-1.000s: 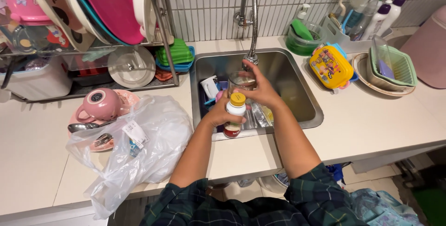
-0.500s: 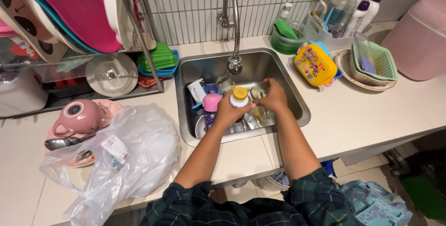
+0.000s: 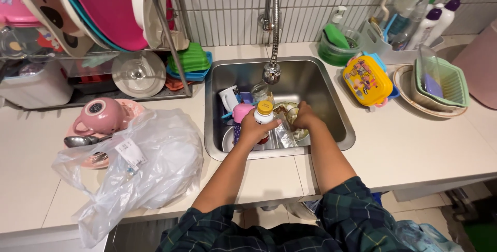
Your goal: Clearing items from a table, washing them, and wiping the table surface.
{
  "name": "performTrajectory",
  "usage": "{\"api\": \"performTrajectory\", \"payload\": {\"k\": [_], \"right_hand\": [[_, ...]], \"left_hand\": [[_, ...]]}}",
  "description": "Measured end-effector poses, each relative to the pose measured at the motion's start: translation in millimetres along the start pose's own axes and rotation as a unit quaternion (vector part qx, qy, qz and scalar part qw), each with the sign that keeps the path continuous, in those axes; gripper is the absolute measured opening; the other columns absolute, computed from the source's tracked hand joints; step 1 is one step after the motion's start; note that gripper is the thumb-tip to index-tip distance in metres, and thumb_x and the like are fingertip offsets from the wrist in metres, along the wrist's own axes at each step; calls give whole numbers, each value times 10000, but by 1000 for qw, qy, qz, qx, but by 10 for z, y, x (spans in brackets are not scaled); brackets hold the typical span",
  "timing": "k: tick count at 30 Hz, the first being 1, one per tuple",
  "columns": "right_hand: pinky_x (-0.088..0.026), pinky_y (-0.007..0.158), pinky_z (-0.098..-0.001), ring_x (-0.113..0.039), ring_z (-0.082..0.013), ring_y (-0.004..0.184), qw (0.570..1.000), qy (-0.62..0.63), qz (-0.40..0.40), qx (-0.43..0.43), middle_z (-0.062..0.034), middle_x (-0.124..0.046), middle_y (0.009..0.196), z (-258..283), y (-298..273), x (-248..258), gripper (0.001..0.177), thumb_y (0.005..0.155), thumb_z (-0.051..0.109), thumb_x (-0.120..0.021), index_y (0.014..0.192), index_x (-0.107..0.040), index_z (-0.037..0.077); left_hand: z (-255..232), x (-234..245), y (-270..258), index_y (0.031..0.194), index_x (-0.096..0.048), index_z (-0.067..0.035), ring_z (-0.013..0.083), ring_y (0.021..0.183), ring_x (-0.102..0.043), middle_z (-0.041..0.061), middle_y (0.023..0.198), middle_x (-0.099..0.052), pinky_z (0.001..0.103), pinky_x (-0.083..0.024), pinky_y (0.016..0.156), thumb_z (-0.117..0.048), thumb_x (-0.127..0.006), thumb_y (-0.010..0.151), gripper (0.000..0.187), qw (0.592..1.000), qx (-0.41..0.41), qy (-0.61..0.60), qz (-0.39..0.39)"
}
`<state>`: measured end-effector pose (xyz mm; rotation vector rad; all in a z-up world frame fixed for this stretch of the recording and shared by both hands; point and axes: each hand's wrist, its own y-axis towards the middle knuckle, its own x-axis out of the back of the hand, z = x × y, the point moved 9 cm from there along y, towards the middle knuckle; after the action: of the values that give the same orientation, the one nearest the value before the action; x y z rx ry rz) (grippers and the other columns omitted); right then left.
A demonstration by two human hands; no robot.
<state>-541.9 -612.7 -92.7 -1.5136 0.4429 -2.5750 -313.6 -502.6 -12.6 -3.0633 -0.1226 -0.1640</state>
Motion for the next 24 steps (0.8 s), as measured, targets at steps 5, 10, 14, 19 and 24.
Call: {"api": "performTrajectory", "payload": {"k": [5,10,14,19,24], "right_hand": [[-455,1111,-529,-524,-437,1359,994,-89,64,15,-255,-510,1441,147,-193,36,1036,570,304,-1040,1448,-530,95],[-504,1062,-485,-612,-409,1281,988,-134,63,37,-255,-653,1317,-45,146,-118,840,614,234,-1014,1368,-655,143],[-519,1048,-466,-647,-369,1251,983,-153,89,45,-213,-719,1261,-158,147,-233,687,659,319,-972,1278,-730,147],[-528,1026,-489,-662,-386,1212,991,-116,28,56,-223,-728,1229,386,-665,261,596,681,336,-919,1221,-756,143],[-493,1046,-520,-650,-416,1206,988,42,-23,148,-239,-715,1247,1461,-1959,659,391,829,221,-775,1188,-748,69]], "left_hand": [[-40,107,-116,1163,-658,-29,256,1088,-669,125,1054,-704,427,-506,975,-365,-998,599,739,999,6,-15,-32],[-172,279,-310,1144,-655,-20,278,1087,-671,147,1058,-701,432,-506,960,-349,-996,595,726,997,4,-29,-70],[-216,382,-514,1118,-660,-24,282,1086,-672,150,1041,-707,431,-507,953,-370,-997,595,711,996,-3,-34,-85],[-311,566,-712,1160,-640,-21,326,1165,-661,174,1102,-712,451,-495,1007,-391,-982,609,746,994,-23,-39,-100],[-616,877,-1069,1210,-641,-18,348,1235,-625,193,1170,-703,471,-476,1047,-384,-979,610,779,989,-51,-73,-118]]}}
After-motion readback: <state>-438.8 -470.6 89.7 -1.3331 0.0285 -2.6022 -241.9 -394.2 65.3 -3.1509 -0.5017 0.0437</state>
